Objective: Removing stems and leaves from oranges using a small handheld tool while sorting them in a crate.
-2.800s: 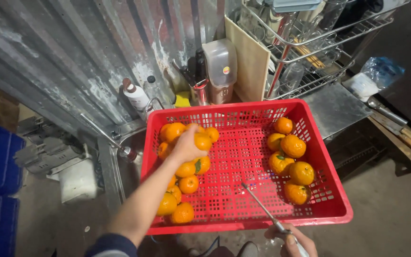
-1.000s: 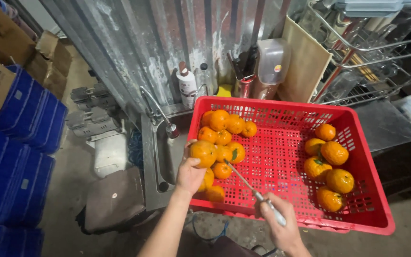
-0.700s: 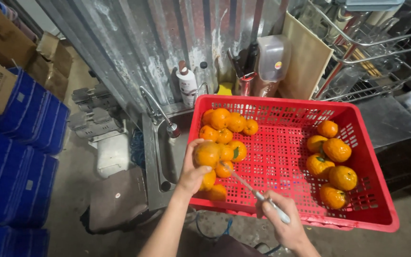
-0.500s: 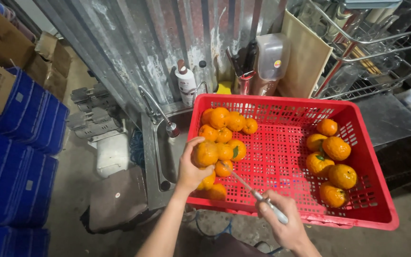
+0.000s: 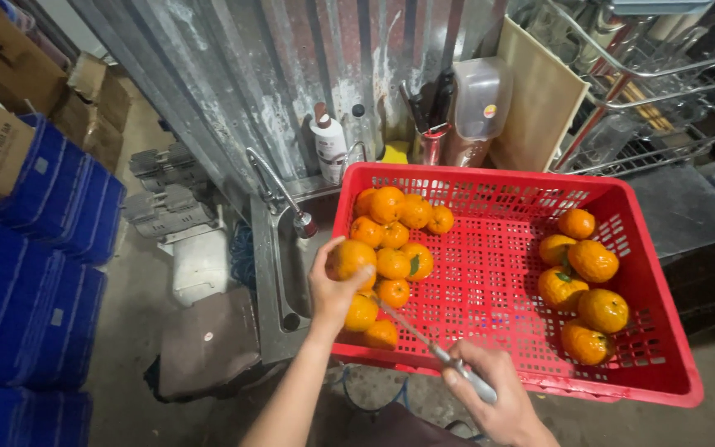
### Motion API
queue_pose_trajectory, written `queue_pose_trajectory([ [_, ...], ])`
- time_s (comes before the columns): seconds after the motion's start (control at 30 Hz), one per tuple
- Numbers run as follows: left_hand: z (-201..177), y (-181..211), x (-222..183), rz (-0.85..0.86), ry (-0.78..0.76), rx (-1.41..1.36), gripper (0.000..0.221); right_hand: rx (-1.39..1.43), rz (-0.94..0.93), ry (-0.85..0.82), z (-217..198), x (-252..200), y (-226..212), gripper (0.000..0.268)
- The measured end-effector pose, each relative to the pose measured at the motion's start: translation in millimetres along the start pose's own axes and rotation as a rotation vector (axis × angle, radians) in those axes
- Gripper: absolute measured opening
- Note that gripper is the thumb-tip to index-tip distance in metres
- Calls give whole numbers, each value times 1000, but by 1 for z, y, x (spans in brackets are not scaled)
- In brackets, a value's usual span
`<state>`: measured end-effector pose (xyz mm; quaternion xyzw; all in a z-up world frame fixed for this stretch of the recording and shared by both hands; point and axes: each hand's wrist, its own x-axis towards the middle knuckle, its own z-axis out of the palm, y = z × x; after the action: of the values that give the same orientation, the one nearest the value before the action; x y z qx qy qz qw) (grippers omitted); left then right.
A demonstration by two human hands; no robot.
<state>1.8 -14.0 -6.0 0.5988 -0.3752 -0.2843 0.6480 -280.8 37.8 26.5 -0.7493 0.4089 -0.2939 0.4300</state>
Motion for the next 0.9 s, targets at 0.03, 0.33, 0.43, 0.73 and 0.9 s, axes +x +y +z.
queue_pose_trajectory([
  [0.03, 1, 1, 3, 1, 3, 4, 64, 4, -2, -2, 4, 0, -1, 33],
  [0.33, 10, 16, 4, -922, -10, -864, 75, 39, -34, 25, 14, -13, 8, 24],
  [0.43, 10, 2, 6, -962, -158, -993, 72, 122, 32, 107, 9, -13, 7, 35],
  [0.73, 35, -5, 7, -998, -200, -968, 74, 182, -10, 102, -5, -36, 31, 22],
  [0.9, 66, -55, 7, -726, -285, -921, 37, 183, 24, 269, -22, -42, 23, 32],
])
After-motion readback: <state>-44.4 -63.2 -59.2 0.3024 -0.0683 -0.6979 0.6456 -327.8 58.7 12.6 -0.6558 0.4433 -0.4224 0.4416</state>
